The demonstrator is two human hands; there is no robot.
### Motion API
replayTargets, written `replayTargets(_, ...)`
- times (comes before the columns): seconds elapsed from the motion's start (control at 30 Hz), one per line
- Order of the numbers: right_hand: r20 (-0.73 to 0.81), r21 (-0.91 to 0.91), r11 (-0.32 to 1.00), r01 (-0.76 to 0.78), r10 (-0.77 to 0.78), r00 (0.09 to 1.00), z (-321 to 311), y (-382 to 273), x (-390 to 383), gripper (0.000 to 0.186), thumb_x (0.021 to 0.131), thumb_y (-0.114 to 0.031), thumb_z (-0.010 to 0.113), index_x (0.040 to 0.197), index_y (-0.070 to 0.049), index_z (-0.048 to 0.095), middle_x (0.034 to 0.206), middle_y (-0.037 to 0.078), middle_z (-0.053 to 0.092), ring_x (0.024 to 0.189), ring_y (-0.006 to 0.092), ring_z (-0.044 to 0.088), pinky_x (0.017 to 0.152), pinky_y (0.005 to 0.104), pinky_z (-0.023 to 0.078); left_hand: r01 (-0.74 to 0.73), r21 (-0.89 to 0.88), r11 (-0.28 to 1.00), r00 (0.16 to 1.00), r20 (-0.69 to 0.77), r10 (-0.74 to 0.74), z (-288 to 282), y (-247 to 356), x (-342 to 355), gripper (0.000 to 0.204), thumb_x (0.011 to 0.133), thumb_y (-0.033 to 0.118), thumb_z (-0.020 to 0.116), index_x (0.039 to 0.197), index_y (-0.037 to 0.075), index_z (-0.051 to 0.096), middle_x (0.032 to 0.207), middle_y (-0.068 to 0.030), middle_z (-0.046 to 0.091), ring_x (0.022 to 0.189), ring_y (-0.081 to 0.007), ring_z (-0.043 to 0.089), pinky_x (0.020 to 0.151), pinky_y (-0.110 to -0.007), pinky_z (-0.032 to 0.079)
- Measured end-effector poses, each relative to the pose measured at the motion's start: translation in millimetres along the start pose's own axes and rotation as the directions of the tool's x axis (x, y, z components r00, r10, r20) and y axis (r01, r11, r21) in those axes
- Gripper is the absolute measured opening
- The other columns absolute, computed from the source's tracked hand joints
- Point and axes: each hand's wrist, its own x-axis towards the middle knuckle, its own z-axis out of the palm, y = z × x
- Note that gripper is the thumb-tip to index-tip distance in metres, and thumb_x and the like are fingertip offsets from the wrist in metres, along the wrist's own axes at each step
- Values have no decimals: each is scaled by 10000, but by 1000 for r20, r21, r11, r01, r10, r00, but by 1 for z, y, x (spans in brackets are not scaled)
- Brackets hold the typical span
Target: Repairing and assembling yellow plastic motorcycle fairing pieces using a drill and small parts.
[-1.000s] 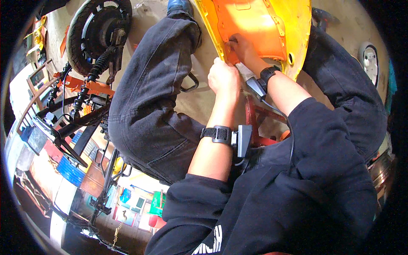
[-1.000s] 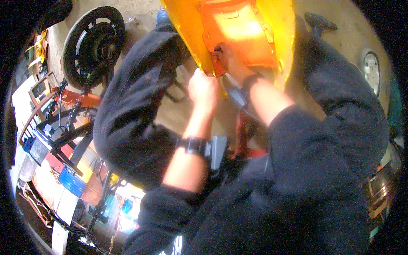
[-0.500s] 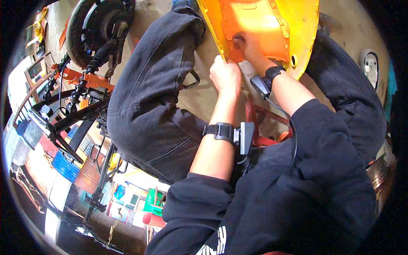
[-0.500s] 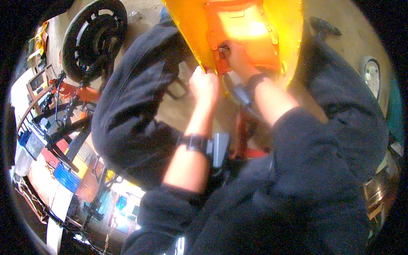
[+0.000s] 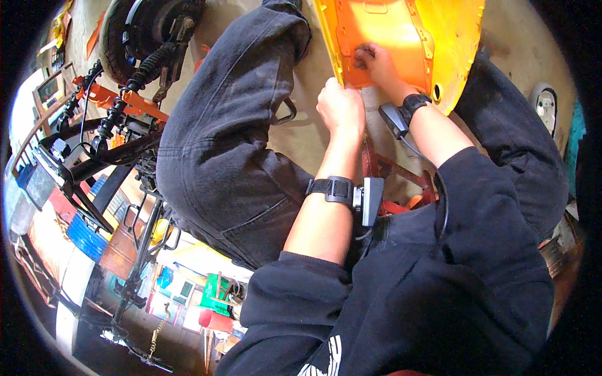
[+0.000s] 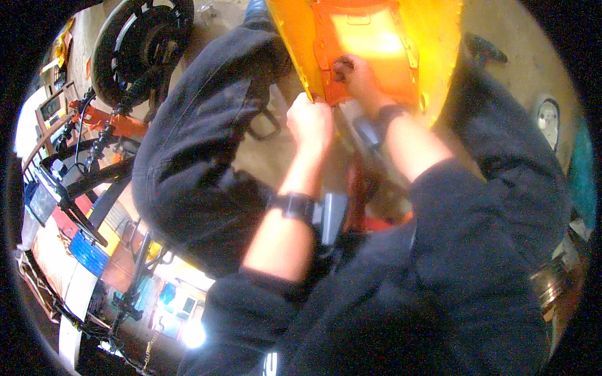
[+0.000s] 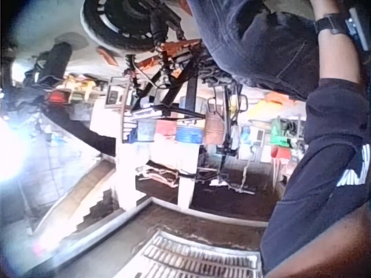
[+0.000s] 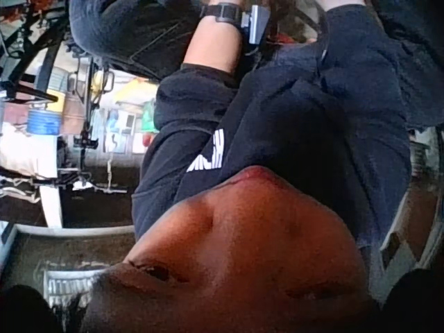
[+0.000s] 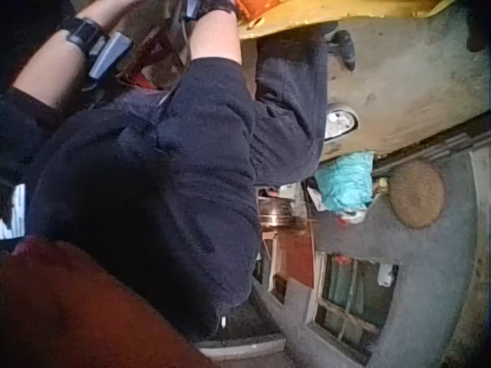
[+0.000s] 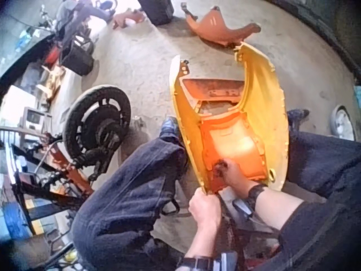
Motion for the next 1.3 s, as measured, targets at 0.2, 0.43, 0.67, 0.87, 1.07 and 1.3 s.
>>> replayTargets(0.2, -22, -364, 921, 139, -157, 987, -10, -27, -5, 185, 924, -98, 645, 1062, 22, 675, 948, 127, 715, 868, 212, 677, 780, 319, 545, -22, -7, 1000, 999, -40, 22, 2, -2, 1, 176, 840, 108, 579, 894, -52, 629, 900, -289, 663, 908, -462, 645, 842, -522, 496)
replayTargets(0.43, 156, -564, 718, 409, -394, 906, 3, -45, -1, 198, 912, -124, 664, 1066, -1, 682, 1035, 166, 705, 897, 280, 687, 826, 343, 542, -41, -34, 999, 999, -14, 40, 2, -2, -1, 176, 836, 111, 584, 897, -48, 629, 907, -279, 664, 912, -457, 642, 837, -520, 497)
replayTargets(0.67, 267, -417, 775, 475, -395, 879, 2, -41, 3, 152, 887, -93, 665, 1016, -19, 697, 971, 151, 683, 893, 314, 665, 805, 368, 535, 34, -54, 998, 999, -4, -35, 5, 6, -2, 182, 828, 124, 589, 886, -42, 636, 906, -273, 666, 911, -456, 642, 836, -521, 495)
replayTargets(0.87, 349, -569, 603, 559, -439, 828, 8, -42, 3, 145, 876, -84, 655, 998, -20, 700, 954, 155, 682, 884, 328, 662, 793, 385, 535, 38, -50, 998, 999, 1, -38, 3, 2, 1, 185, 826, 130, 589, 875, -40, 641, 912, -269, 670, 916, -453, 642, 834, -513, 493)
replayTargets(1.07, 329, -613, 590, 526, -414, 849, 6, -39, 3, 205, 840, -15, 599, 1016, -5, 703, 962, 173, 688, 890, 313, 669, 807, 361, 537, 30, -43, 999, 1000, -8, -30, 3, 2, -1, 201, 836, 145, 583, 888, -38, 648, 920, -267, 673, 919, -449, 644, 837, -506, 492)
replayTargets(1.3, 237, -469, 803, 368, -287, 928, 10, -41, 2, 197, 835, -49, 587, 991, -7, 700, 982, 194, 682, 841, 318, 667, 757, 383, 534, 34, -44, 998, 999, -12, -35, 2, 3, -2, 209, 848, 168, 584, 878, -24, 660, 897, -268, 675, 915, -450, 648, 832, -508, 494)
